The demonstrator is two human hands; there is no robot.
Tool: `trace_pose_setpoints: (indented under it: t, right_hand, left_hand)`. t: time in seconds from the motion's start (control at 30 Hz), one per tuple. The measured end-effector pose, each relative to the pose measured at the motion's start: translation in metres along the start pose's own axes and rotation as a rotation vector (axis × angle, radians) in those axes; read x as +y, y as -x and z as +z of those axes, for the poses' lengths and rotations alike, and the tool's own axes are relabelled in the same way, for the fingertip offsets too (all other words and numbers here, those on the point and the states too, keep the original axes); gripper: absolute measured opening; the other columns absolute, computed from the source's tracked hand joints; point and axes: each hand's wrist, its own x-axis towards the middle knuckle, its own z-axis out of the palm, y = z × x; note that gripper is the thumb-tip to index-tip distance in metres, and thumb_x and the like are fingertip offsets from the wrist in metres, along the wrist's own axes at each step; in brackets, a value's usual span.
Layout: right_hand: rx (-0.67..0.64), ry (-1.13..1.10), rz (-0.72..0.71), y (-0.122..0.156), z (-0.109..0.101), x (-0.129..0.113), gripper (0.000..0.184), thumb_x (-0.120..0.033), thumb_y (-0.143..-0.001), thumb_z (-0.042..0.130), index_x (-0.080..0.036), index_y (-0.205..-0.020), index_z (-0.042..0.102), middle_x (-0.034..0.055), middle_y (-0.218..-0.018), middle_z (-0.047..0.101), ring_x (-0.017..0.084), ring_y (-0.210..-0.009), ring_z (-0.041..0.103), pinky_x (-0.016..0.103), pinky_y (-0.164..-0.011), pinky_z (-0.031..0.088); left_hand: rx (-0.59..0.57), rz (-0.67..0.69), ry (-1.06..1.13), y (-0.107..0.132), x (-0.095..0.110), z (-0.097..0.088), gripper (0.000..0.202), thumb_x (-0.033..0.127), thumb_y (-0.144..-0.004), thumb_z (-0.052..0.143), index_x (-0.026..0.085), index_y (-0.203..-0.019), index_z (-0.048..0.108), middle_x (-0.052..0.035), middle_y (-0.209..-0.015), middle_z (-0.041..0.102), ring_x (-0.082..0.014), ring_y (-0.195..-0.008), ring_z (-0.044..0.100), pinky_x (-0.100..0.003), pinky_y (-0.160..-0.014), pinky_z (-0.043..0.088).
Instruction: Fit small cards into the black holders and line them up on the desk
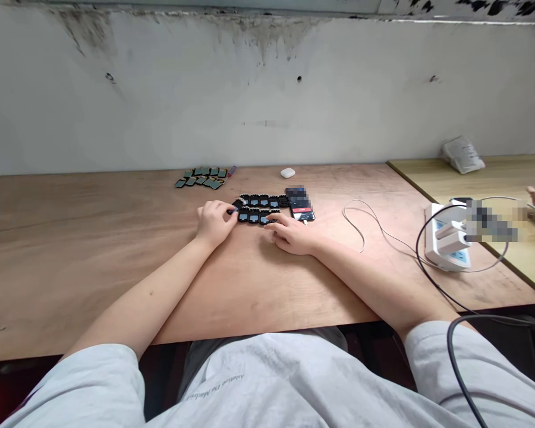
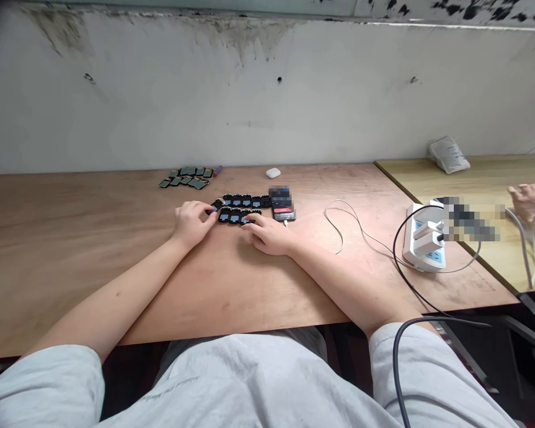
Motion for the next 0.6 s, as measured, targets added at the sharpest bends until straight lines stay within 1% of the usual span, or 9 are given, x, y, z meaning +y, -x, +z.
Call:
trace_pose_setpoints:
  t: [0.07, 0.13, 0.23, 0.37, 0.47, 0.53, 0.6]
  right_hand:
    - [-0.005, 0.008, -0.005, 0.0, 0.001, 0.001, 0.036, -0.019, -0.1, 0.053, -0.019, -0.136, 0.061, 0.0192, -0.15, 0.052, 0.027, -0.115, 0.066, 0.046, -0.099, 0.059]
    - [-0.007, 0.014, -0.004, 0.0, 0.001, 0.001, 0.035, -0.019, -0.1, 0.053, -0.019, -0.134, 0.063, 0.019, -0.15, 0.053, 0.027, -0.114, 0.067, 0.046, -0.098, 0.059]
    - [-0.008, 0.013, -0.007, 0.0, 0.001, 0.002, 0.034, -0.019, -0.1, 0.054, -0.02, -0.132, 0.064, 0.0182, -0.148, 0.054, 0.027, -0.116, 0.066, 0.045, -0.097, 0.059]
    - [-0.008, 0.018, -0.024, 0.0, 0.002, 0.003, 0.033, -0.02, -0.101, 0.053, -0.02, -0.131, 0.064, 0.0177, -0.147, 0.055, 0.027, -0.12, 0.063, 0.044, -0.099, 0.056]
    - [-0.017, 0.08, -0.016, 0.0, 0.002, 0.003, 0.03, -0.021, -0.101, 0.053, -0.022, -0.128, 0.066, 0.0152, -0.144, 0.059, 0.03, -0.125, 0.057, 0.049, -0.105, 0.05]
    - [-0.008, 0.153, 0.044, -0.001, 0.002, 0.003, 0.027, -0.023, -0.101, 0.054, -0.023, -0.125, 0.068, 0.014, -0.142, 0.061, 0.033, -0.128, 0.052, 0.054, -0.107, 0.044]
    - [0.018, 0.216, 0.146, -0.002, 0.002, 0.004, 0.026, -0.026, -0.102, 0.054, -0.022, -0.124, 0.068, 0.0147, -0.14, 0.062, 0.036, -0.129, 0.049, 0.056, -0.108, 0.041]
  left_hand:
    - [0.016, -0.114, -0.091, -0.002, -0.009, 0.001, 0.021, 0.039, -0.097, 0.06, 0.022, -0.094, 0.073, -0.0132, -0.105, 0.073, -0.0361, -0.117, 0.055, -0.054, -0.102, 0.036]
    - [-0.022, -0.153, -0.143, -0.003, -0.014, 0.002, 0.023, 0.041, -0.095, 0.061, 0.022, -0.088, 0.072, -0.0147, -0.1, 0.072, -0.0384, -0.114, 0.053, -0.055, -0.098, 0.036]
    - [-0.082, -0.124, -0.178, -0.002, -0.014, 0.004, 0.025, 0.043, -0.094, 0.061, 0.022, -0.084, 0.071, -0.0152, -0.096, 0.072, -0.0393, -0.112, 0.052, -0.056, -0.095, 0.035]
    - [-0.112, -0.077, -0.19, 0.002, -0.003, 0.007, 0.027, 0.04, -0.098, 0.054, 0.022, -0.088, 0.071, -0.0155, -0.1, 0.072, -0.0394, -0.113, 0.052, -0.058, -0.096, 0.033]
    - [-0.12, -0.043, -0.187, 0.004, 0.003, 0.008, 0.026, 0.038, -0.098, 0.053, 0.022, -0.091, 0.072, -0.0148, -0.102, 0.073, -0.038, -0.113, 0.053, -0.058, -0.096, 0.033]
    - [-0.13, -0.022, -0.181, 0.005, 0.004, 0.009, 0.025, 0.036, -0.098, 0.052, 0.023, -0.092, 0.072, -0.0139, -0.102, 0.073, -0.0367, -0.113, 0.054, -0.056, -0.097, 0.033]
    - [-0.147, -0.003, -0.166, 0.005, 0.003, 0.01, 0.024, 0.036, -0.098, 0.053, 0.023, -0.093, 0.072, -0.0134, -0.103, 0.074, -0.0357, -0.112, 0.055, -0.055, -0.097, 0.034]
